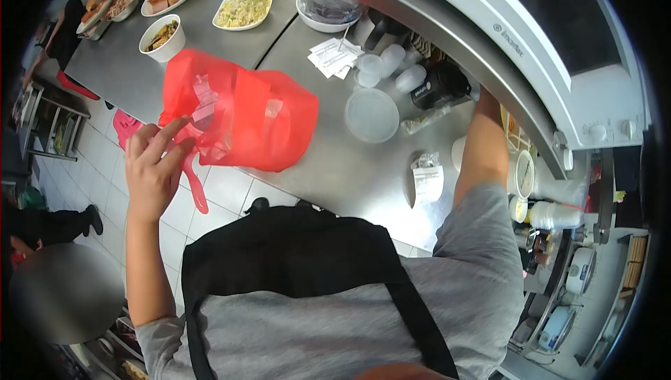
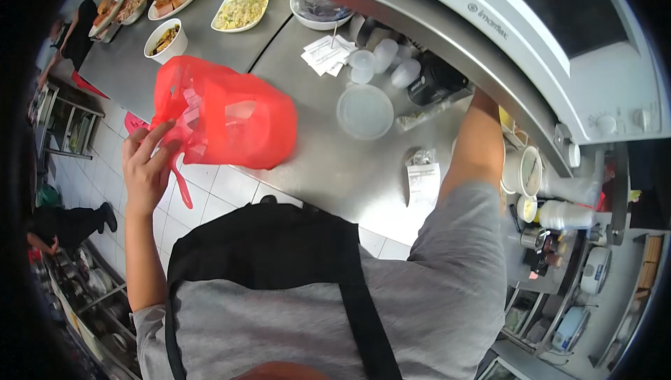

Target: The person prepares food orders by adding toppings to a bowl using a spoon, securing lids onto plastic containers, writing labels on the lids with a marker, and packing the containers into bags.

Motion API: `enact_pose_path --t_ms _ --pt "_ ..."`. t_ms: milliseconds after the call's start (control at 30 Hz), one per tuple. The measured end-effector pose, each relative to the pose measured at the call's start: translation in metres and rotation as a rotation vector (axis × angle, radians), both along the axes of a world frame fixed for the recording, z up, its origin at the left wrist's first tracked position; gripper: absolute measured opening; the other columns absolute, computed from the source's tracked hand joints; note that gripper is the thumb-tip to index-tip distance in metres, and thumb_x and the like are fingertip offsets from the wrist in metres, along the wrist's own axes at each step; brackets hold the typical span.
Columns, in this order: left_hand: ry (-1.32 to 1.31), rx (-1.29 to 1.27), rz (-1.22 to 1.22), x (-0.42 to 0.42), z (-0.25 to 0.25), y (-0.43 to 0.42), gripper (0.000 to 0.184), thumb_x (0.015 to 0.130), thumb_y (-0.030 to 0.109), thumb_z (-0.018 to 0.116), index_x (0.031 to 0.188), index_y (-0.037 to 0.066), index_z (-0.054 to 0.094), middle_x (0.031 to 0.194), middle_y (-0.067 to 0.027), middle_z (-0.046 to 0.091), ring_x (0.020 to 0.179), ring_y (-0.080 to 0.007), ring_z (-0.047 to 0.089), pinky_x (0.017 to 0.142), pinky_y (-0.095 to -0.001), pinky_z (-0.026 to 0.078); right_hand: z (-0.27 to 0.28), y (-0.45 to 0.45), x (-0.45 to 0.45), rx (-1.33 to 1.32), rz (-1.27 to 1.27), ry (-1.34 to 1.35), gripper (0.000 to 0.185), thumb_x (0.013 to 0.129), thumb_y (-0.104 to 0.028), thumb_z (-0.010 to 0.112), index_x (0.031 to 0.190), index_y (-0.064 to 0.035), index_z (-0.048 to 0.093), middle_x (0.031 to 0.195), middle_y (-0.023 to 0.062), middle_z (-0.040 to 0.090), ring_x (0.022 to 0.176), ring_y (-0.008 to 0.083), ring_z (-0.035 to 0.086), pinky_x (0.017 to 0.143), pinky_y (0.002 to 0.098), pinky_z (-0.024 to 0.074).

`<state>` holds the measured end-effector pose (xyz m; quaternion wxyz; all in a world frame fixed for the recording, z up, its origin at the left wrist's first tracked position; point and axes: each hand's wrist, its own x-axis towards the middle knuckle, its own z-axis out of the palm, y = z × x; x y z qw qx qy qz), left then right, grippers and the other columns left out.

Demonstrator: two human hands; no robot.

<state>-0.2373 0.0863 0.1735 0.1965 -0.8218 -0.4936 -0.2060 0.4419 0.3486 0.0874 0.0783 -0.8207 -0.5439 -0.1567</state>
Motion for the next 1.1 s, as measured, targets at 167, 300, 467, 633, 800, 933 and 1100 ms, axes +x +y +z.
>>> enact_pose_path --t_ms 167,300,467,633,800,933,1100 --pt "-0.138 -0.104 -0.149 -0.02 -0.015 0.0 0.017 0.07 0.005 0.06 0.086 0.008 0.063 0.105 -0.006 0.062 0.079 -0.0238 0.059 0.063 -0.0332 0.049 0.002 -0.111 -0.01 0.258 0.061 -0.165 0.036 0.086 -0.028 0.055 0.111 -0.0023 0.059 0.114 0.0181 0.059 0.106 0.0346 0.055 0.091 0.0397 0.0416" --pt "-0.229 -0.27 -0.259 -0.036 -0.014 0.001 0.019 0.072 0.005 0.059 0.091 0.006 0.062 0.113 -0.0124 0.058 0.092 -0.0283 0.061 0.072 -0.0342 0.051 0.044 -0.254 -0.144 0.402 0.243 0.547 0.028 0.079 -0.016 0.066 0.101 0.0006 0.062 0.101 0.0138 0.063 0.096 0.0219 0.057 0.087 0.0325 0.0425" --pt "-0.205 -0.15 -0.397 -0.056 -0.021 0.003 0.021 0.069 0.006 0.062 0.09 0.008 0.063 0.104 -0.0105 0.058 0.09 -0.0282 0.06 0.07 -0.0343 0.051 0.139 -0.285 -0.348 0.9 0.651 0.929 0.02 0.079 0.006 0.064 0.099 0.0031 0.062 0.093 0.0123 0.065 0.087 0.0166 0.062 0.075 0.0262 0.0523" --pt "-0.26 -0.092 -0.522 -0.07 -0.035 0.004 0.023 0.067 0.007 0.061 0.09 0.012 0.06 0.092 -0.006 0.057 0.08 -0.0244 0.059 0.06 -0.0341 0.049 0.172 -0.239 -0.5 0.069 1.308 0.406 0.012 0.07 -0.004 0.061 0.08 0.0003 0.064 0.079 0.0164 0.063 0.073 0.0287 0.063 0.061 0.0336 0.0492" --pt "-0.312 -0.1 -0.587 -0.079 -0.054 0.0 0.022 0.068 0.006 0.061 0.09 0.011 0.061 0.09 -0.005 0.058 0.08 -0.0236 0.059 0.059 -0.0328 0.048 0.069 -0.209 -0.587 -0.486 1.268 0.091 0.013 0.07 -0.012 0.06 0.071 -0.0005 0.065 0.068 0.0192 0.062 0.068 0.0329 0.064 0.06 0.042 0.051" --pt "-0.618 -0.225 -0.668 -0.092 -0.045 0.002 0.022 0.07 0.01 0.065 0.092 0.006 0.063 0.09 -0.0095 0.058 0.085 -0.0277 0.058 0.07 -0.0369 0.048 0.036 -0.218 -0.593 -0.528 1.048 0.322 0.015 0.074 -0.013 0.058 0.081 -0.002 0.065 0.077 0.019 0.064 0.073 0.0326 0.064 0.065 0.0426 0.0512" --pt "-0.546 -0.011 -0.439 -0.086 -0.028 0.038 0.033 0.07 0.023 0.07 0.094 0.003 0.059 0.096 -0.0131 0.056 0.094 -0.0306 0.053 0.081 -0.0412 0.041 0.126 -0.264 -0.563 0.117 1.058 0.327 0.022 0.072 -0.017 0.067 0.088 -0.0032 0.06 0.087 0.0113 0.062 0.083 0.0289 0.061 0.072 0.0376 0.0491"
